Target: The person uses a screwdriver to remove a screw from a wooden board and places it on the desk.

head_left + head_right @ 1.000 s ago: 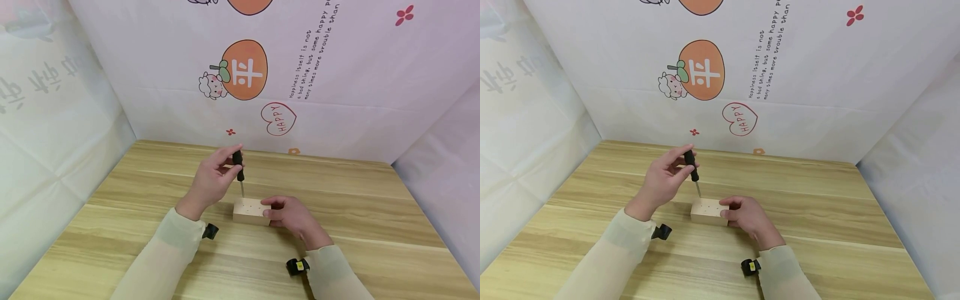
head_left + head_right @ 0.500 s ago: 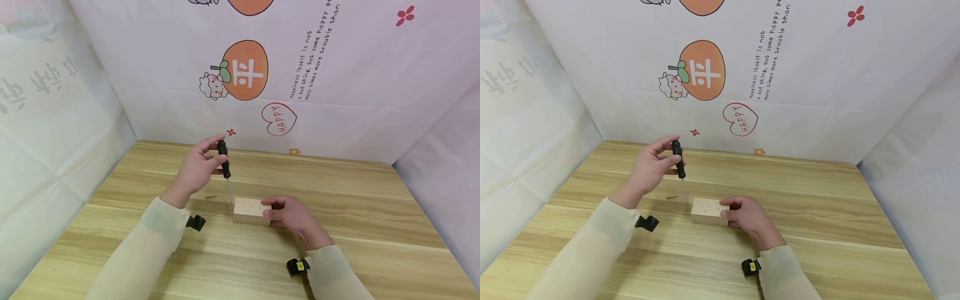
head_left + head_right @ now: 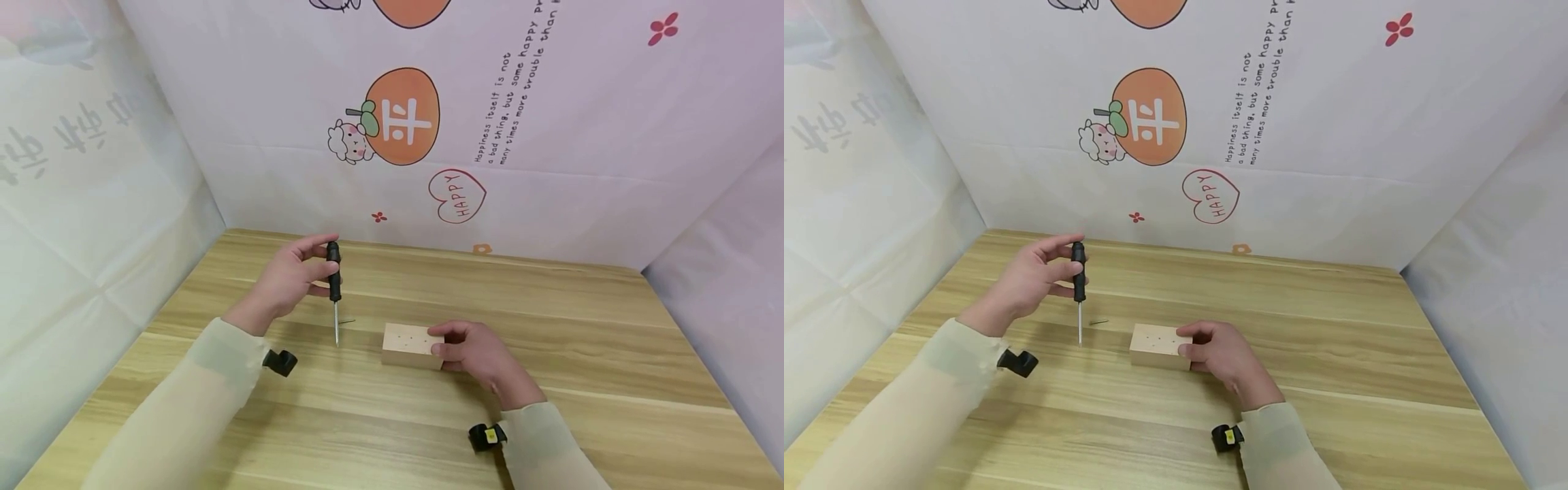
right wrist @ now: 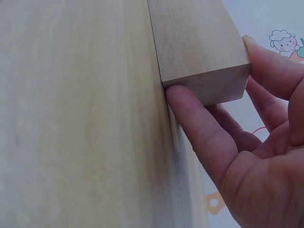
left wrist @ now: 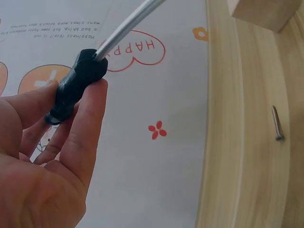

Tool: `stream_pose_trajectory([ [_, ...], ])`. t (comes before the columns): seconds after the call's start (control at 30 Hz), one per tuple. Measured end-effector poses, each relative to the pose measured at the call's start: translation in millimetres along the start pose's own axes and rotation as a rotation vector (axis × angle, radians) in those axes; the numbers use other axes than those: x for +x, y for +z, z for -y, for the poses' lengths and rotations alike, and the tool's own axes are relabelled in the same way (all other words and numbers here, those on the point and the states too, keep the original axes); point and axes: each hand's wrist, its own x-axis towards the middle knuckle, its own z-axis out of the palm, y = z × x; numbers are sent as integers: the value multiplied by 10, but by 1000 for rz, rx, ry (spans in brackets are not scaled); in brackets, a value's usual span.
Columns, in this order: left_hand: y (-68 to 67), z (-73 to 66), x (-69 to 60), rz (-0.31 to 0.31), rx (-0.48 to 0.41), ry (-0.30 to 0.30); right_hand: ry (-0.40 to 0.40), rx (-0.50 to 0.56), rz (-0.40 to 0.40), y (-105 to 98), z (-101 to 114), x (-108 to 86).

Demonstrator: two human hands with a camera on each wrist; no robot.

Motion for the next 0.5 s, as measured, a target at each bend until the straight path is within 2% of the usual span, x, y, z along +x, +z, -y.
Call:
stream_pose_trajectory([
  [0.3, -156, 128, -93, 39, 97, -109, 4, -9, 1, -5, -6, -5],
  [0.5, -235, 262, -185, 58, 150, -181, 7, -6, -2, -5, -34, 22],
])
